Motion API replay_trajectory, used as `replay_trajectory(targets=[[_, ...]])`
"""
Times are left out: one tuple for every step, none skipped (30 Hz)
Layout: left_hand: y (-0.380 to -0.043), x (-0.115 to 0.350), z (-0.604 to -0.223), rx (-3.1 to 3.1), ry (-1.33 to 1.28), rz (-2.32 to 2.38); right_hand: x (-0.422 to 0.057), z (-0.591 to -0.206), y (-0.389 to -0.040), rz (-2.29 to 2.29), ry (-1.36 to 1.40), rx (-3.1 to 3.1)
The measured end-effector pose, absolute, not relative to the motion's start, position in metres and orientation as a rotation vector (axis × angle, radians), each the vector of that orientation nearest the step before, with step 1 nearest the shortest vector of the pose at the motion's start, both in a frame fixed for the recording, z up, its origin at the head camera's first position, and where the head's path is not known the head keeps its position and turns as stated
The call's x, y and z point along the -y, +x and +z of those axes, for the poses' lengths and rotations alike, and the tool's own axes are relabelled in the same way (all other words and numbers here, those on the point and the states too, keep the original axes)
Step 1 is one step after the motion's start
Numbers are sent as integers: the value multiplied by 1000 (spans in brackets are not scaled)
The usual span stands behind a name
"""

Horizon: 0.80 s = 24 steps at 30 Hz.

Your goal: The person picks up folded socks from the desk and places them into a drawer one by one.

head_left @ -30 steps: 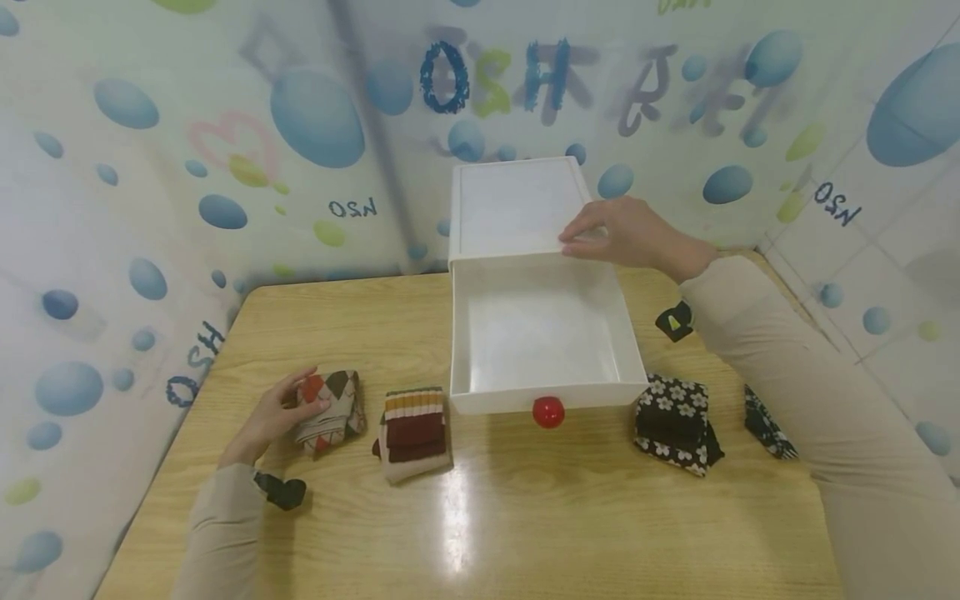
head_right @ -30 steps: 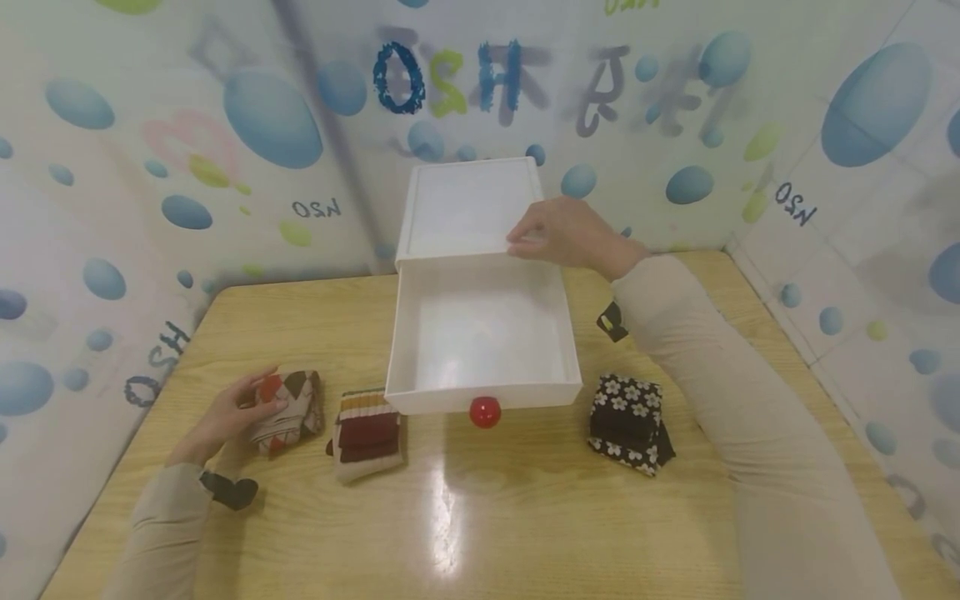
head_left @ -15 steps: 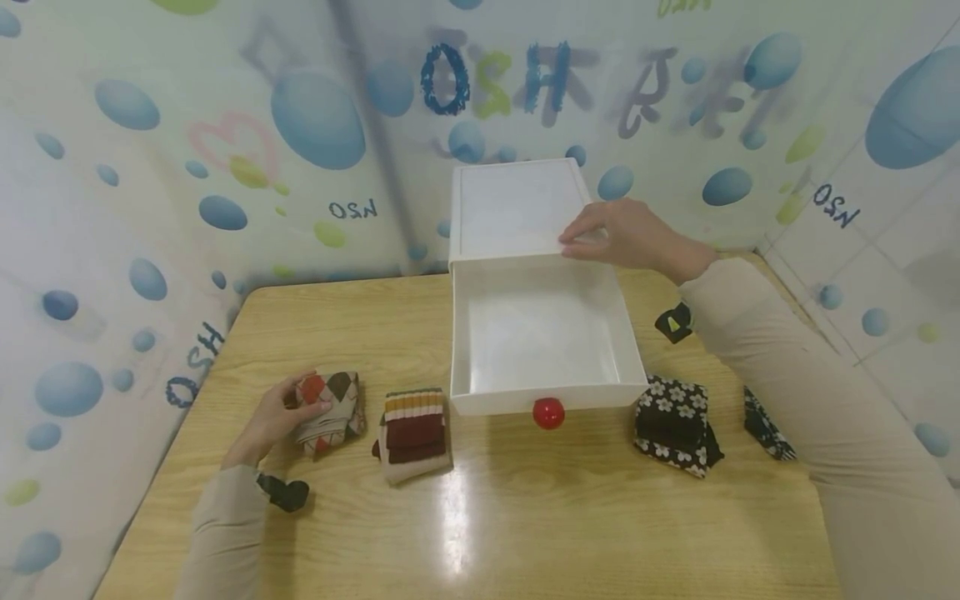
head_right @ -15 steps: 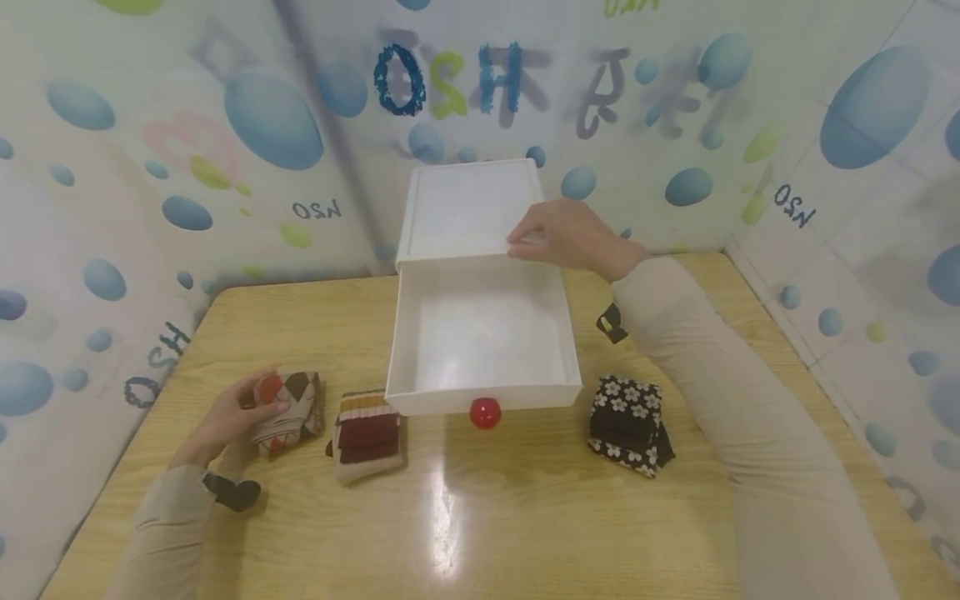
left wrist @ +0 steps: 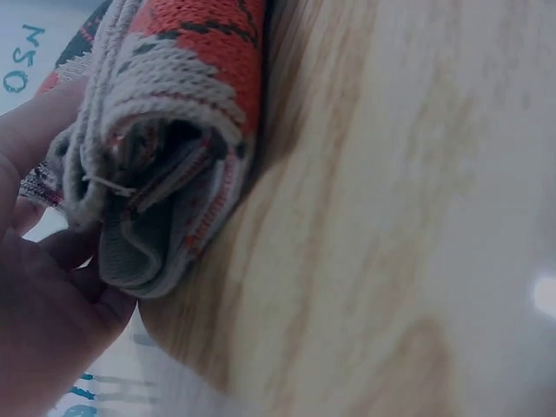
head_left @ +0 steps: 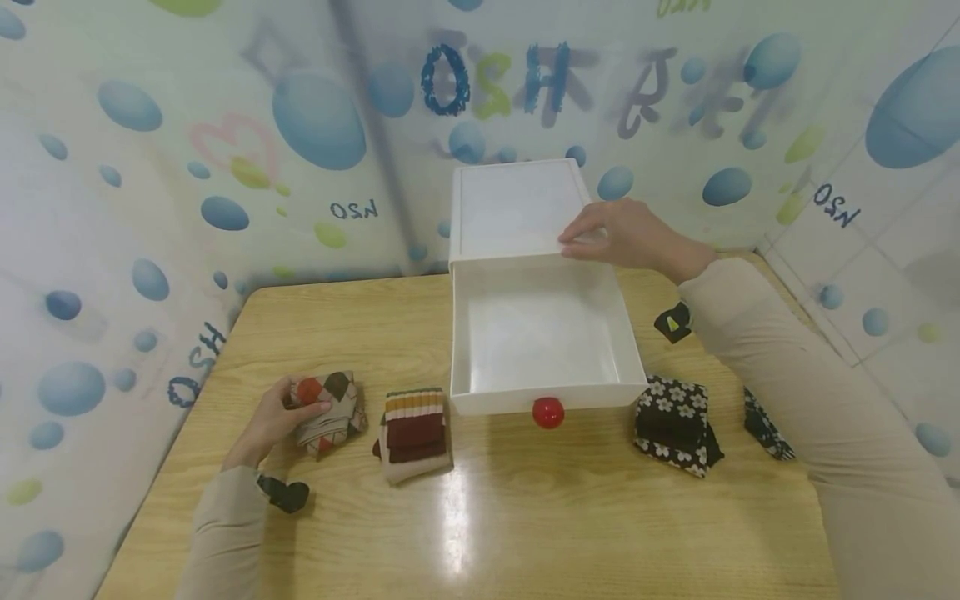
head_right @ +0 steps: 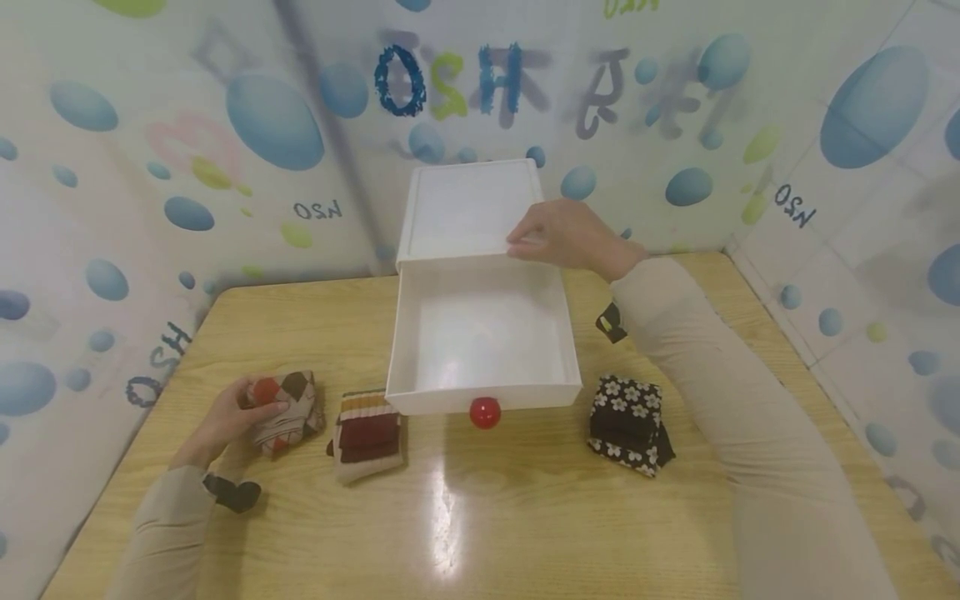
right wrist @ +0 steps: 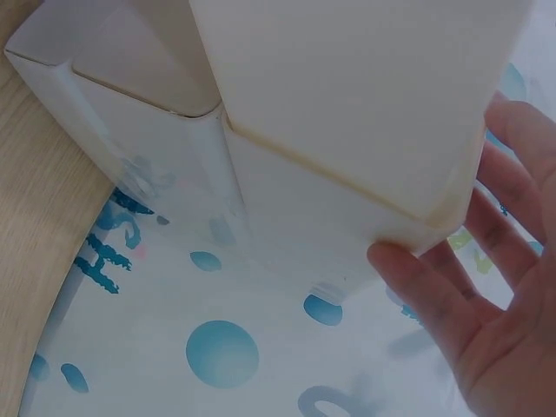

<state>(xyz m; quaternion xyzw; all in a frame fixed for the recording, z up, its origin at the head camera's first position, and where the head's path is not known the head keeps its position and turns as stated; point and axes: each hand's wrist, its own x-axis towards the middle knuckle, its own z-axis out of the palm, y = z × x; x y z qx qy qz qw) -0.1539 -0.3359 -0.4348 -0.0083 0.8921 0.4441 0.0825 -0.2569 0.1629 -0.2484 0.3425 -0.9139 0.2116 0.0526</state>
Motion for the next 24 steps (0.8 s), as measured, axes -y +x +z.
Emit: replay_trajectory(targets=[[-154,336,-435,-2661,-22,1334,-163,-249,-257,647,1039,2779],[-153,335,-434,-2658,-17,1345,-163,-249,-257,649,1036,2779],[-153,335,-434,-2658,-12,1353,-164,-249,-257,650,1035,2776],[-153,335,-434,-2659,-6,1359,-164,-250,-257,653,1035,2775],[-153,334,-433,-2661,-3,1364,-164,-250,-257,654,1034,2774],[-152,334,-433,-2667,3,1366,-164,-250,-258,653,1033,2775],[-152,334,-433,-2675,8,1365,-164,-250,-258,654,1030,2776],[-152,333,-432,-2684,15,1361,-164,-250,-258,652,1028,2777],[-152,333,-432,-2690,20,1360,-164,-250,-258,648,1025,2779],[-152,332,-431,-2695,26,1361,-164,-250,-258,646,1024,2781],[-152,332,-431,-2702,33,1361,-164,-250,-258,642,1022,2782],[-152,331,-431,-2709,44,1359,-164,-250,-258,641,1020,2783],[-152,331,-430,-2716,55,1358,-164,-250,-258,638,1017,2784],[-151,331,-430,-2722,68,1358,-164,-250,-258,638,1018,2783],[-151,330,-430,-2730,80,1360,-164,-250,-258,641,1018,2782],[-151,329,-429,-2739,93,1360,-163,-250,-257,644,1020,2781],[-151,329,-429,-2747,105,1358,-163,-250,-257,645,1022,2778],[-150,328,-428,-2754,115,1355,-163,-250,-257,647,1024,2775],[-150,328,-427,-2760,121,1356,-163,-250,-257,646,1026,2771],[-149,327,-426,-2763,126,1355,-163,-250,-257,647,1029,2767],[-148,326,-425,-2768,130,1357,-163,-250,-257,646,1030,2765],[-148,326,-424,-2767,131,1362,-163,-250,-256,644,1032,2765],[-148,325,-423,-2768,133,1368,-163,-250,-257,642,1033,2763],[-148,324,-423,-2766,135,1375,-163,-250,-257,643,1033,2761]])
